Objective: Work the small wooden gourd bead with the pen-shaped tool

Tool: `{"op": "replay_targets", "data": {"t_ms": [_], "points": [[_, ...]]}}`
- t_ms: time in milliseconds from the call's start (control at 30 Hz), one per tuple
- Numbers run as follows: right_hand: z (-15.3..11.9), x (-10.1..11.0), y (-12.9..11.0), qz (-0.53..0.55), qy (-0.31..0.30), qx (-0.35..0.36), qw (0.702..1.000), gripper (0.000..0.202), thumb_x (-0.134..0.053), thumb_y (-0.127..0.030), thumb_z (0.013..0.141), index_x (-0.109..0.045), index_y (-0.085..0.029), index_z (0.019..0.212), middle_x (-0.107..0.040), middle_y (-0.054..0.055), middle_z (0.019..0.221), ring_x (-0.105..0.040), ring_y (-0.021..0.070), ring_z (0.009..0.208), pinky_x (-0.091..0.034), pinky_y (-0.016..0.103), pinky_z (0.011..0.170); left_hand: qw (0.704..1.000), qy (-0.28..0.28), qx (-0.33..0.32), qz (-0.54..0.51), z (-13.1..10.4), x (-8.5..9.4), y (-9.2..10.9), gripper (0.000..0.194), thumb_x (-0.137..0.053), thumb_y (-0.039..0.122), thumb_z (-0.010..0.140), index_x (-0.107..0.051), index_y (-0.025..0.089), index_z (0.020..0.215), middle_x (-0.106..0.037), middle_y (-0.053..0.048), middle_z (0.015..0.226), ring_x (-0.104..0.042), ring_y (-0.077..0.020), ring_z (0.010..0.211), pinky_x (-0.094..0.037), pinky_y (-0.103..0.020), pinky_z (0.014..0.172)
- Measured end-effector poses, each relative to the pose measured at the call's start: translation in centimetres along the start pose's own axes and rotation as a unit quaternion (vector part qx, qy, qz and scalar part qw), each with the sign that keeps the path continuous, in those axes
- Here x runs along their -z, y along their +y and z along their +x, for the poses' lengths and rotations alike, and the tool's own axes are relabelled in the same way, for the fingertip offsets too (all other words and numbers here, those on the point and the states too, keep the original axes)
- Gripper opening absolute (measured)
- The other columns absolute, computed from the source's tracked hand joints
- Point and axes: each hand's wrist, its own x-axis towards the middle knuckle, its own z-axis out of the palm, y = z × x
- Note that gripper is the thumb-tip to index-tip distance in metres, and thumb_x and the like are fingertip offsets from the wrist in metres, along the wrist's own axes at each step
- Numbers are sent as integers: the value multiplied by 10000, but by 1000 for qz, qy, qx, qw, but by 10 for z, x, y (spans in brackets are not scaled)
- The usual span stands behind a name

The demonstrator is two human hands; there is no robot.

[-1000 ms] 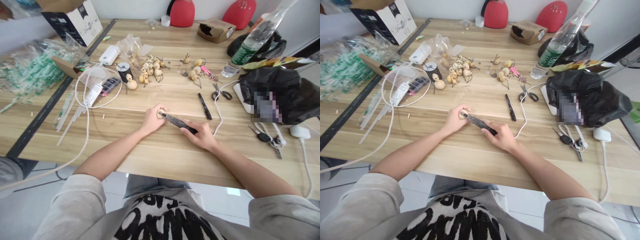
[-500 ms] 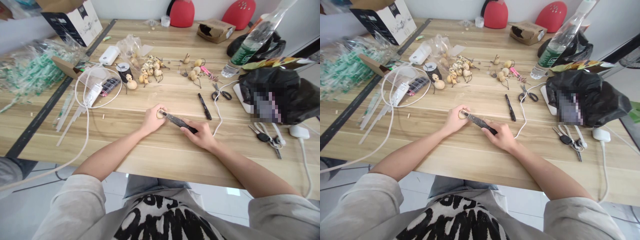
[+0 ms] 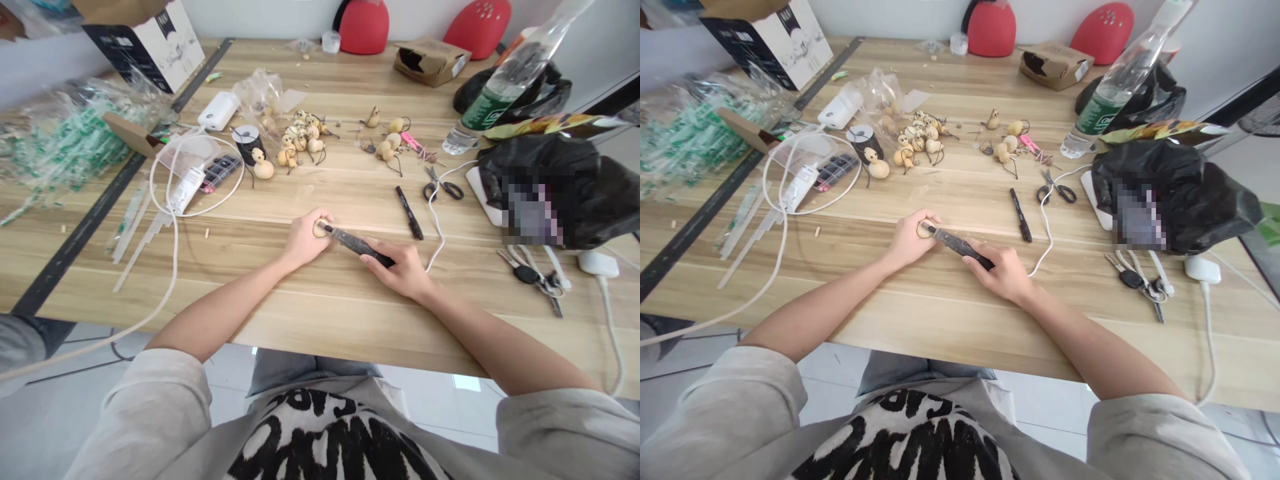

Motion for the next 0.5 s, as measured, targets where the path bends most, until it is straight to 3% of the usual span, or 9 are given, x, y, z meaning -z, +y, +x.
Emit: {"op": "replay_targets", "data": {"t_ms": [367, 500], "points": [[0, 0, 0, -6, -8, 10, 1000, 358, -543, -347, 881, -662, -188, 1179, -744, 63, 902, -698, 207, 801, -542, 299, 730, 1000, -1, -3, -2, 0, -1, -1, 193, -642, 258, 677, -617, 177, 851, -606, 22, 654, -478, -99, 562, -391, -222, 585], [0, 0, 1, 1, 0, 2, 1000, 361, -538, -330, 886, -656, -172, 1189, -742, 61, 846, -696, 200, 733, -539, 297, 699, 1000, 2, -5, -11, 0, -1, -1, 184, -640, 220, 660, -617, 172, 836, -627, 13, 697, -518, -106, 612, -406, -221, 619]]}}
